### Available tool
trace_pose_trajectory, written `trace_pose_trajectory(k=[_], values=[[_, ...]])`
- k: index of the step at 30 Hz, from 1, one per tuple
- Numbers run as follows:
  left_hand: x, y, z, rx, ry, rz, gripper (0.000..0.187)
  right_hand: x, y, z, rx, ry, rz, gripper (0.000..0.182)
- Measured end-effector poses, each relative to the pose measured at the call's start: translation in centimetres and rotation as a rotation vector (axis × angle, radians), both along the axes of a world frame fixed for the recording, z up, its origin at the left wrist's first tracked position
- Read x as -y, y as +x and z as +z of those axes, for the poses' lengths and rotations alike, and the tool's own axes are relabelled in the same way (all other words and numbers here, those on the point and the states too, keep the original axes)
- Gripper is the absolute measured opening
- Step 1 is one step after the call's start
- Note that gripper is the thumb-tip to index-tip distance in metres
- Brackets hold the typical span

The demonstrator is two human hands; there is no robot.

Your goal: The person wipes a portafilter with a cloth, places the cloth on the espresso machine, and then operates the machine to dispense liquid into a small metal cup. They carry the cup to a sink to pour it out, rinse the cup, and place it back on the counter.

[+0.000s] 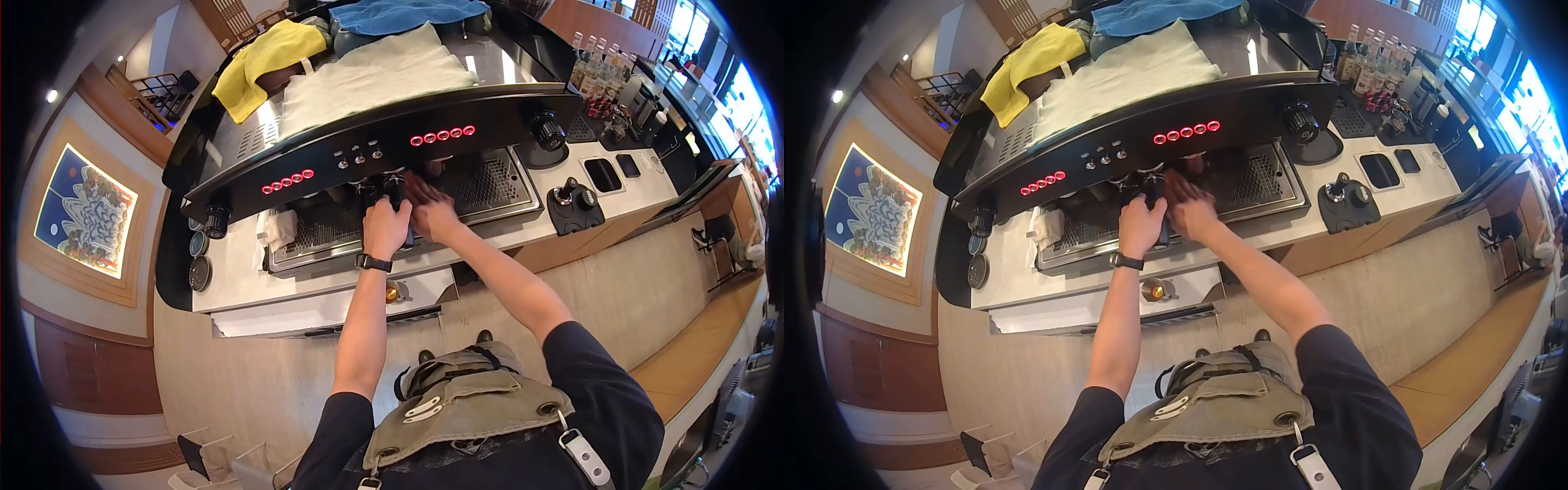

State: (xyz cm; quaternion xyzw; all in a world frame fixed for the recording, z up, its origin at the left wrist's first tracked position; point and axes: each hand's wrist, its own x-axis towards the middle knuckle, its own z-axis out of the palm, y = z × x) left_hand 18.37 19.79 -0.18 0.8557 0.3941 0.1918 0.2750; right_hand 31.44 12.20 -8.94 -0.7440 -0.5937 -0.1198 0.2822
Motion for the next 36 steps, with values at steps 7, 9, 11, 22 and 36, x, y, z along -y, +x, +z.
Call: trace_pose_trajectory(k=[7,9,11,22,36], values=[[0.3,0.6,0.2,-0.013,-0.001,-0.010,0.054,5.1,0.9,3.8,0.026,-0.288,0.361,0.051],[0.3,1.0,0.1,-0.079,-0.035,-0.016,0.058,7.4,5.1,2.5,0.133,-0.425,0.295,0.049],[0.8,1.4,0.2,-0.075,-0.016,0.007,0.058,8.5,9.7,2.2,0.283,-0.351,0.249,0.053],[1.4,3.8,-3.6,-0.049,0.065,0.078,0.048,13.7,16.9,-0.1,0.032,-0.067,-0.303,0.049],[1.6,4.0,-3.8,0.001,0.035,0.097,0.053,12.8,1.4,0.6,-0.002,0.020,0.066,0.049]])
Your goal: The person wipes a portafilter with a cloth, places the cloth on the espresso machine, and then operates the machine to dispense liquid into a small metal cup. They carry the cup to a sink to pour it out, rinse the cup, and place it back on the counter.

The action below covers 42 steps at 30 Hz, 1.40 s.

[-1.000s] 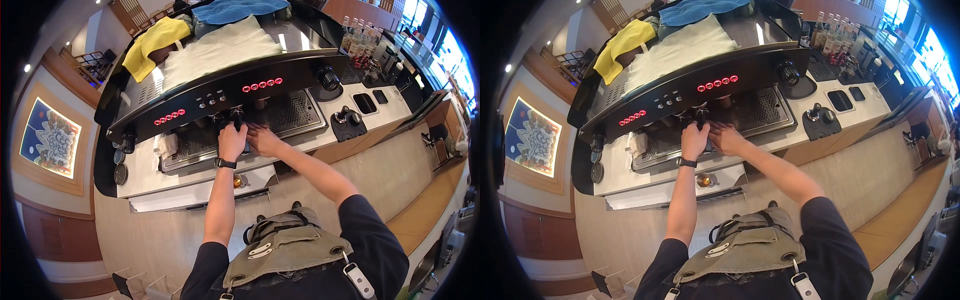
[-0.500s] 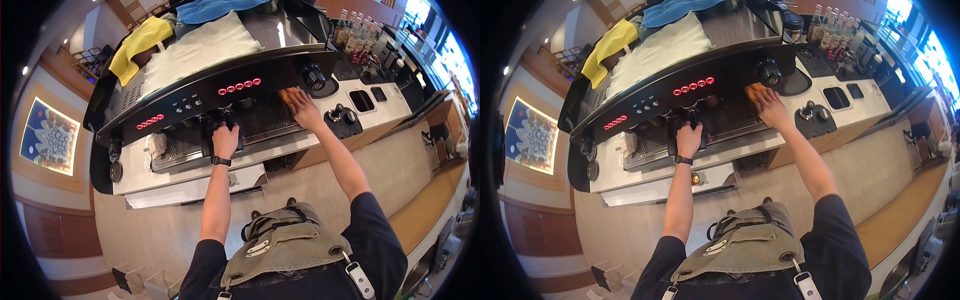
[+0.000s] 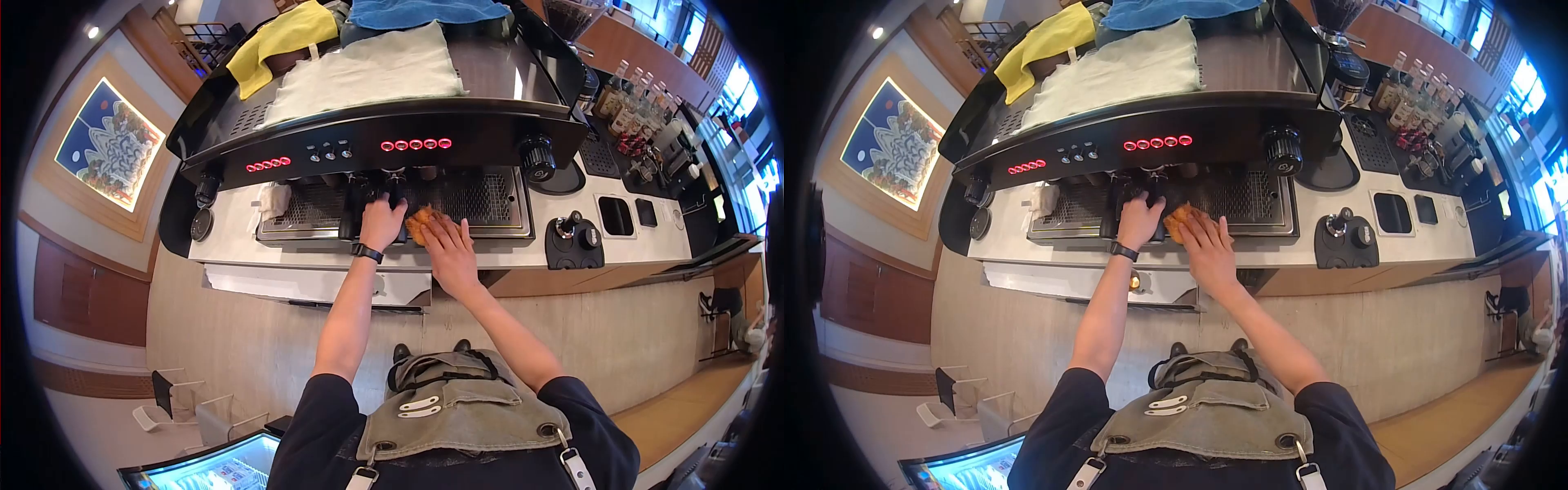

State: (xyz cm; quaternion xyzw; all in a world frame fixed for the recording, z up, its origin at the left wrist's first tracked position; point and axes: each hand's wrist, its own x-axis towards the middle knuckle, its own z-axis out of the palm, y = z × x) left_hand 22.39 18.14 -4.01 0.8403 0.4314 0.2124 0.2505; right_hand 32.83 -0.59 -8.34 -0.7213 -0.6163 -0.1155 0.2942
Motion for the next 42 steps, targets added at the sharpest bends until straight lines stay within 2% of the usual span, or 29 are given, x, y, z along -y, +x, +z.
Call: trace_pose_trajectory(k=[5,8,11,17,24,25,27,28,29,31,34,37,39,41,42], values=[[-0.1,0.0,-0.8,0.051,0.105,0.010,0.046,1.9,2.9,0.5,0.016,-0.012,-0.008,0.048],[0.7,0.2,0.9,0.083,0.001,0.020,0.046,4.1,5.5,0.4,0.026,-0.020,-0.055,0.047],[0.0,0.9,0.7,0.057,-0.026,0.006,0.057,5.6,6.8,0.3,0.025,-0.022,-0.079,0.047],[-0.3,1.3,-1.3,0.079,0.001,0.002,0.049,5.9,7.4,0.3,0.025,-0.018,-0.082,0.049],[-0.2,1.2,-2.1,0.008,0.110,0.013,0.058,9.2,12.2,0.6,0.057,-0.009,-0.155,0.049],[0.1,0.6,-0.7,0.006,0.058,0.028,0.057,9.7,12.8,0.4,0.071,-0.007,-0.176,0.048],[1.0,-1.0,3.1,-0.001,-0.051,0.056,0.054,10.5,13.0,0.0,-0.419,0.035,-0.223,0.042],[0.1,-2.1,3.5,-0.023,0.040,0.049,0.049,11.3,13.1,-0.3,-0.673,0.058,-0.236,0.040],[-0.7,-3.3,2.3,0.008,0.459,0.162,0.048,12.1,13.2,-0.6,-0.922,0.107,-0.266,0.038],[-2.6,-5.6,1.4,0.035,0.499,0.251,0.051,14.1,12.7,-1.5,-1.443,0.222,-0.303,0.037],[-6.3,-7.4,-0.7,-0.073,0.052,0.112,0.058,14.4,5.7,1.6,-1.766,0.610,-0.090,0.045],[-8.8,-7.5,-2.7,-0.041,0.008,0.023,0.065,12.4,-2.0,3.1,-1.930,0.539,0.078,0.048],[-9.1,-7.8,-2.2,0.029,-0.012,0.006,0.068,9.1,-7.1,2.6,-1.955,0.499,0.158,0.048],[-9.5,-8.6,-1.3,0.066,-0.125,-0.028,0.068,4.2,-11.4,2.6,-1.766,0.419,0.140,0.045],[-9.2,-9.3,-0.2,0.090,-0.127,-0.036,0.061,1.6,-12.9,3.0,-1.516,0.356,0.040,0.045]])
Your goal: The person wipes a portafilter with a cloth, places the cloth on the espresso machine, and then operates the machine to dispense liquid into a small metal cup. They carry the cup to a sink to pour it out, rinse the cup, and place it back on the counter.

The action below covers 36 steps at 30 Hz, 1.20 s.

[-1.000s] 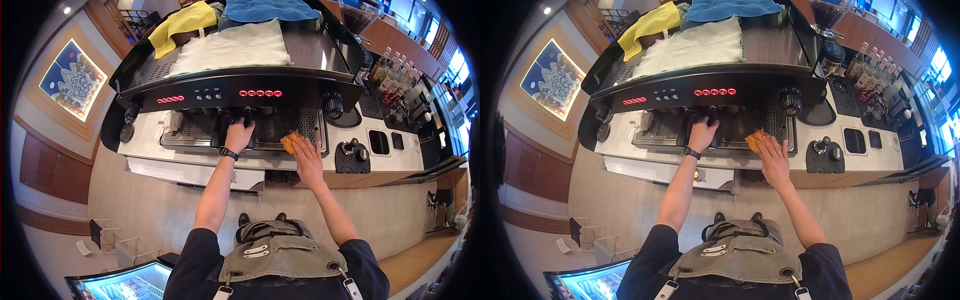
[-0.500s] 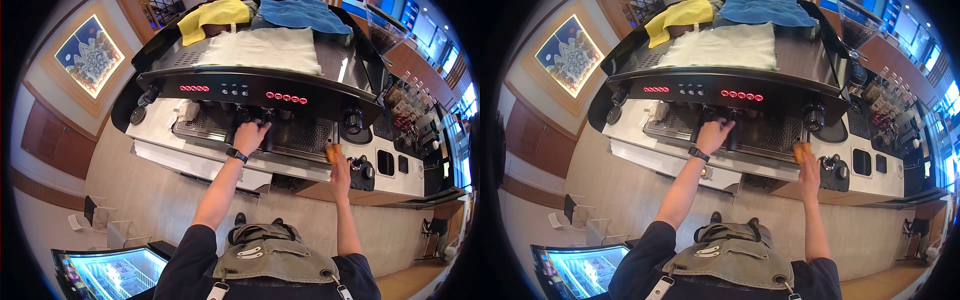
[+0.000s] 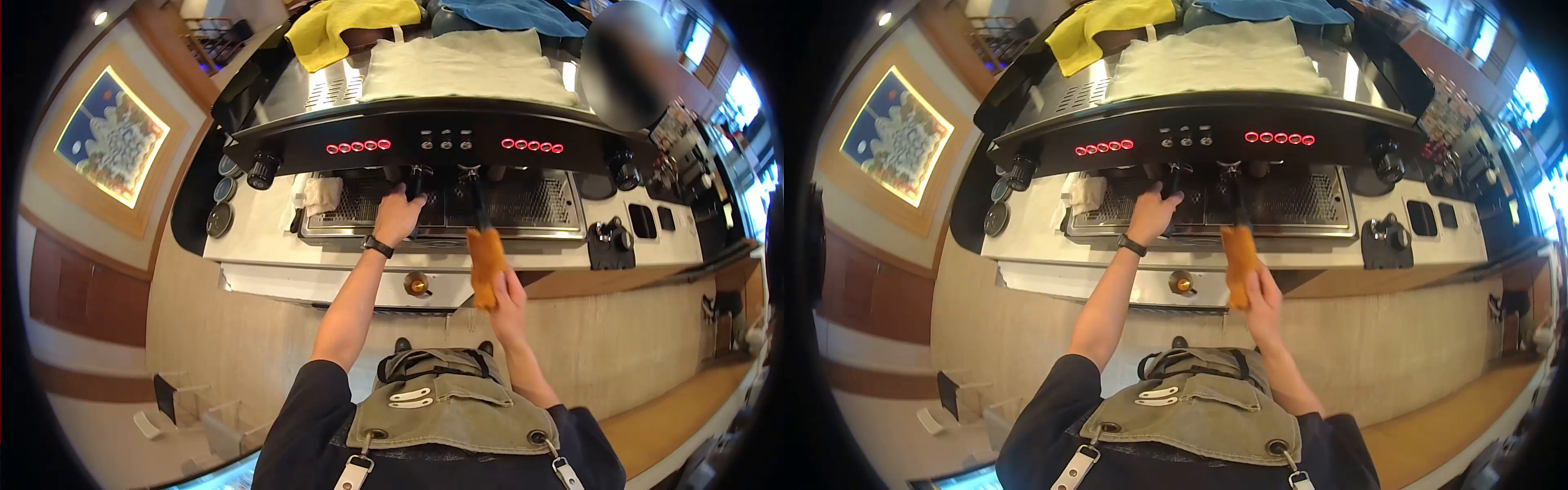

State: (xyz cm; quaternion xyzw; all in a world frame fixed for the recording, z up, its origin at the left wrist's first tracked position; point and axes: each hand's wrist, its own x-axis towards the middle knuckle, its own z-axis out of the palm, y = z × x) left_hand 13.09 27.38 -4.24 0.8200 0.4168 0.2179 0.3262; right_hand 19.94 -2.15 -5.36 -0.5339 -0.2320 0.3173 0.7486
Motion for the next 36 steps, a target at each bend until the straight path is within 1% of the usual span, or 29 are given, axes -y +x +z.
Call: trace_pose_trajectory(k=[1,2,3,4,6,7,9,11,12,15,18,21,24,26,27,29,30,32,34,35,36], values=[[0.5,-1.0,1.8,0.016,-0.047,-0.050,0.060,-2.7,-0.8,0.6,0.240,-0.124,-0.056,0.045],[1.1,-2.4,3.7,0.031,-0.094,-0.096,0.060,-5.2,-1.4,1.3,0.313,-0.172,-0.112,0.045],[1.3,-3.8,4.4,0.046,-0.140,-0.138,0.060,-7.6,-1.8,2.0,0.385,-0.219,-0.164,0.045],[1.5,-5.2,3.9,0.079,-0.062,-0.144,0.056,-9.7,-2.2,2.8,0.399,-0.207,-0.200,0.045],[2.1,-8.8,4.2,0.138,-0.186,-0.188,0.043,-14.3,-1.3,1.1,0.613,-0.277,-0.339,0.043],[2.5,-10.8,4.7,0.166,-0.248,-0.211,0.037,-17.0,-0.3,-1.9,0.809,-0.363,-0.443,0.042],[3.2,-14.5,5.6,0.106,-0.280,-0.222,0.044,-21.3,0.1,-2.5,1.139,-0.374,-0.373,0.045],[3.0,-18.0,4.5,0.139,-0.233,-0.235,0.042,-26.1,1.5,-3.7,1.295,-0.542,-0.322,0.048],[2.9,-19.5,4.2,0.126,-0.260,-0.217,0.038,-27.2,2.0,-4.0,1.378,-0.633,-0.277,0.049],[2.7,-23.4,3.3,0.112,-0.301,-0.117,0.035,-27.1,1.9,-3.7,1.417,-0.688,-0.271,0.049],[2.5,-27.0,1.7,0.217,-0.346,-0.003,0.031,-23.6,-0.5,-4.4,1.509,-0.556,-0.295,0.051],[2.3,-30.1,0.3,0.272,-0.344,0.076,0.030,-22.7,-6.6,-1.0,1.220,-0.756,0.220,0.054],[2.4,-32.7,0.1,0.272,-0.340,0.132,0.031,-29.1,-7.5,-2.3,1.541,-0.333,0.004,0.054],[2.2,-33.8,-0.3,0.283,-0.339,0.144,0.030,-34.0,-6.7,-4.4,1.641,-0.433,-0.023,0.053],[2.2,-34.2,-0.5,0.289,-0.336,0.148,0.029,-35.2,-6.7,-5.3,1.616,-0.461,-0.056,0.054],[2.3,-34.8,-0.7,0.280,-0.340,0.161,0.029,-36.4,-7.1,-5.2,1.568,-0.512,-0.128,0.056],[2.3,-35.1,-0.8,0.272,-0.345,0.163,0.030,-35.3,-7.1,-5.4,1.571,-0.477,-0.112,0.056],[2.1,-35.2,-0.7,0.262,-0.351,0.164,0.030,-31.2,-7.3,-3.2,1.577,-0.400,-0.088,0.057],[2.3,-35.5,-0.7,0.241,-0.374,0.162,0.031,-27.5,-5.5,-3.3,1.650,-0.593,-0.070,0.056],[2.4,-35.7,-0.6,0.238,-0.361,0.148,0.031,-26.5,-3.9,-0.9,1.383,-1.039,0.231,0.057],[2.5,-35.8,-0.6,0.237,-0.347,0.136,0.031,-25.5,-2.1,1.6,1.041,-1.436,0.525,0.058]])
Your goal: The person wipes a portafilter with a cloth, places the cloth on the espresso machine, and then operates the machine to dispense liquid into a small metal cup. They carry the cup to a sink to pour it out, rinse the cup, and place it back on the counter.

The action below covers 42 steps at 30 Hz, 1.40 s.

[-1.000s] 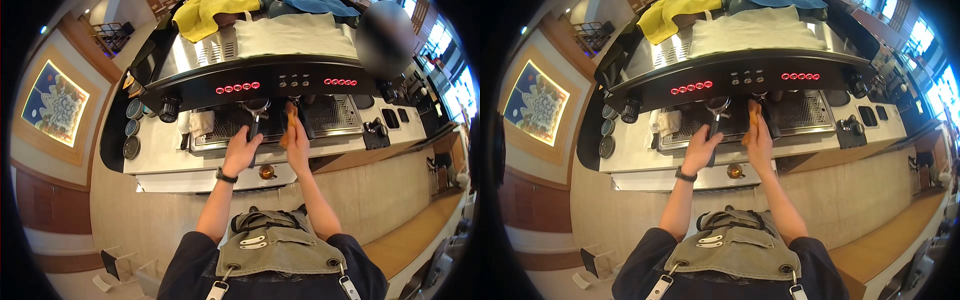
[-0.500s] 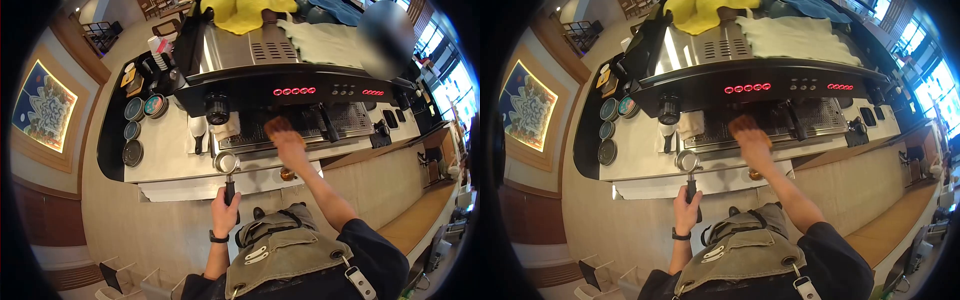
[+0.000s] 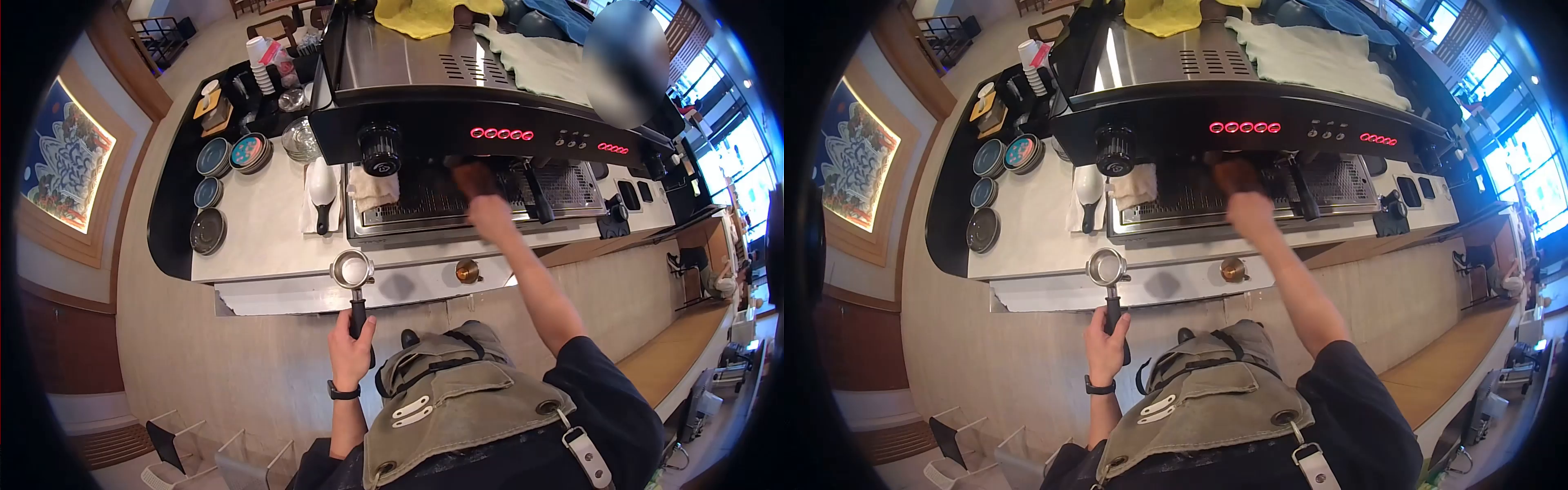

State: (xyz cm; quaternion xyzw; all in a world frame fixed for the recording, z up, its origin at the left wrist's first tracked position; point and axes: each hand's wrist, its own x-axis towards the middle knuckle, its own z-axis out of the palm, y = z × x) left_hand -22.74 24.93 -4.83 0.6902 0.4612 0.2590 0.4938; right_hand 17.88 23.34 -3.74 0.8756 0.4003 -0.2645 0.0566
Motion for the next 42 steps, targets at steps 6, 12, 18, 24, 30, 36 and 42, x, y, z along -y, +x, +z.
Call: trace_pose_trajectory(k=[6,12,18,24,30,36,42], values=[[0.4,0.3,0.6,-0.011,0.013,-0.036,0.031,1.0,0.7,-3.3,0.334,0.294,-0.052,0.020],[0.6,0.3,0.7,-0.025,0.012,-0.077,0.032,-6.9,-5.9,-5.9,0.323,1.033,0.297,0.062],[1.5,0.9,0.7,-0.032,0.010,-0.128,0.031,-9.9,-6.7,-8.6,0.439,1.015,0.260,0.056],[1.6,1.6,0.1,-0.030,0.015,-0.145,0.030,-1.0,-2.9,0.6,0.133,0.127,0.089,0.052],[1.4,1.6,0.1,-0.050,0.016,-0.152,0.031,-1.5,-3.1,-3.1,0.287,0.664,0.058,0.049],[0.9,2.4,0.1,-0.057,0.001,-0.178,0.033,1.5,-4.9,-5.1,0.287,0.913,0.347,0.045],[0.9,3.1,0.5,-0.071,0.022,-0.205,0.033,0.8,4.2,-2.6,0.337,0.663,0.145,0.051]])
